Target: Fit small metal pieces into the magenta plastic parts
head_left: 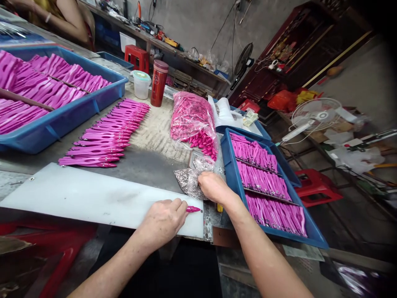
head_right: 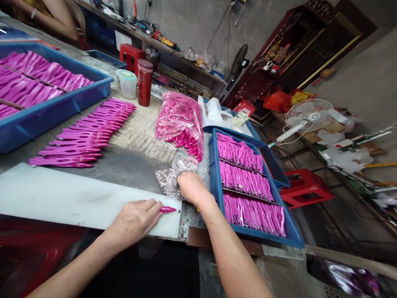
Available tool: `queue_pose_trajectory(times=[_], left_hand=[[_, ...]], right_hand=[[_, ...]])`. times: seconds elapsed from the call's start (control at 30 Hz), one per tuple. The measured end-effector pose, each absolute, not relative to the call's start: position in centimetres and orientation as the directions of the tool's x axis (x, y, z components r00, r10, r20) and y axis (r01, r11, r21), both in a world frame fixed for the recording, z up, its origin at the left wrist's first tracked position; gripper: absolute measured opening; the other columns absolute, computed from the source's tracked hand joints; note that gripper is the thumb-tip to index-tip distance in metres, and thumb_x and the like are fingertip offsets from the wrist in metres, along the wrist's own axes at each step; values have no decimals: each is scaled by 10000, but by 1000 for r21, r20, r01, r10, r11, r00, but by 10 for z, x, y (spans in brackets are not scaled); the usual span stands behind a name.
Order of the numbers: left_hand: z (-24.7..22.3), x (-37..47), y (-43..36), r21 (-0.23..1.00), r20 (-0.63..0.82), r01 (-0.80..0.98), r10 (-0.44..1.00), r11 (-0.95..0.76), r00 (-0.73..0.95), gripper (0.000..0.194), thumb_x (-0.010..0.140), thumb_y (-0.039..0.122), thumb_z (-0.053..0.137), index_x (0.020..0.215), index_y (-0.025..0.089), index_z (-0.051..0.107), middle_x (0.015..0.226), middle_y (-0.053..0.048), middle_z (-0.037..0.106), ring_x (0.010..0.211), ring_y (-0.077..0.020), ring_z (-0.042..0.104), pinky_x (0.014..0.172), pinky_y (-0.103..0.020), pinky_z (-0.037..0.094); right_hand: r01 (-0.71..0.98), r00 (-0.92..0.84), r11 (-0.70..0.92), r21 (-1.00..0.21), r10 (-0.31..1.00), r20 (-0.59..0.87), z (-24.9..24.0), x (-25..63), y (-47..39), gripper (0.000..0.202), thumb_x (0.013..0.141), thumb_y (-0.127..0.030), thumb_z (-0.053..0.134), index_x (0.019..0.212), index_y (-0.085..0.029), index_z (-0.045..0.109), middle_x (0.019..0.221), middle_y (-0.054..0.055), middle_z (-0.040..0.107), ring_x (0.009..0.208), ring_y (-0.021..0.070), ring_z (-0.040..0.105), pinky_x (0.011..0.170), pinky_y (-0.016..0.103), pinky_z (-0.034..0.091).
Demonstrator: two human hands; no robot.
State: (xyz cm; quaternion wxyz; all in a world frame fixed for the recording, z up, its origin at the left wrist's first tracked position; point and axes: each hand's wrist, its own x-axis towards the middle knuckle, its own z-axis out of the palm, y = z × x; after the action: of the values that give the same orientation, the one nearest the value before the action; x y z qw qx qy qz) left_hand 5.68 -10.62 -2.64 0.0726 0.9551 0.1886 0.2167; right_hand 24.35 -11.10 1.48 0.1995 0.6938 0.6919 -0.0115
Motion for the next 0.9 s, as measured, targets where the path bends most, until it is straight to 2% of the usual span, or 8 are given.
queue_pose_trajectory(times=[0.33, 0.67, 0.73, 0.9], left_hand=[[-26, 57, -107, 233, 371, 341, 408, -911, 834, 179, 852, 213, 372, 717, 176, 485, 629, 5, 515, 554, -138, 527, 492, -253, 385], [-27, 57, -106, 208, 398, 336, 393, -919, 829, 177, 851, 212, 369, 718, 172, 479, 624, 6, 515, 545, -131, 519, 491, -245, 374], [-28, 57, -106, 206, 398, 338, 394, -918, 828, 178, 853, 212, 365, 722, 172, 479, 627, 5, 515, 548, -130, 519, 494, -244, 375], [-28, 57, -107, 203, 382, 345, 398, -917, 834, 180, 852, 214, 362, 725, 175, 483, 627, 6, 514, 540, -139, 519, 487, -256, 383]], right_hand=[[964, 57, 16, 264, 962, -266, 16, 241, -115, 223, 790, -84, 381, 851, -110, 593, 833, 104, 603, 811, 195, 556, 676, 261, 357], [980, 75, -40, 195, 981, -178, 22, 243, -124, 194, 857, -181, 350, 788, -148, 529, 807, 64, 567, 756, 165, 520, 661, 255, 337], [992, 74, -58, 114, 988, -137, 26, 243, -129, 199, 867, -195, 339, 768, -160, 507, 780, 50, 551, 732, 155, 503, 655, 252, 336], [969, -8, -9, -248, 998, -68, 36, 232, -150, 213, 872, -192, 333, 679, -184, 423, 680, 1, 480, 665, 128, 450, 609, 236, 336]])
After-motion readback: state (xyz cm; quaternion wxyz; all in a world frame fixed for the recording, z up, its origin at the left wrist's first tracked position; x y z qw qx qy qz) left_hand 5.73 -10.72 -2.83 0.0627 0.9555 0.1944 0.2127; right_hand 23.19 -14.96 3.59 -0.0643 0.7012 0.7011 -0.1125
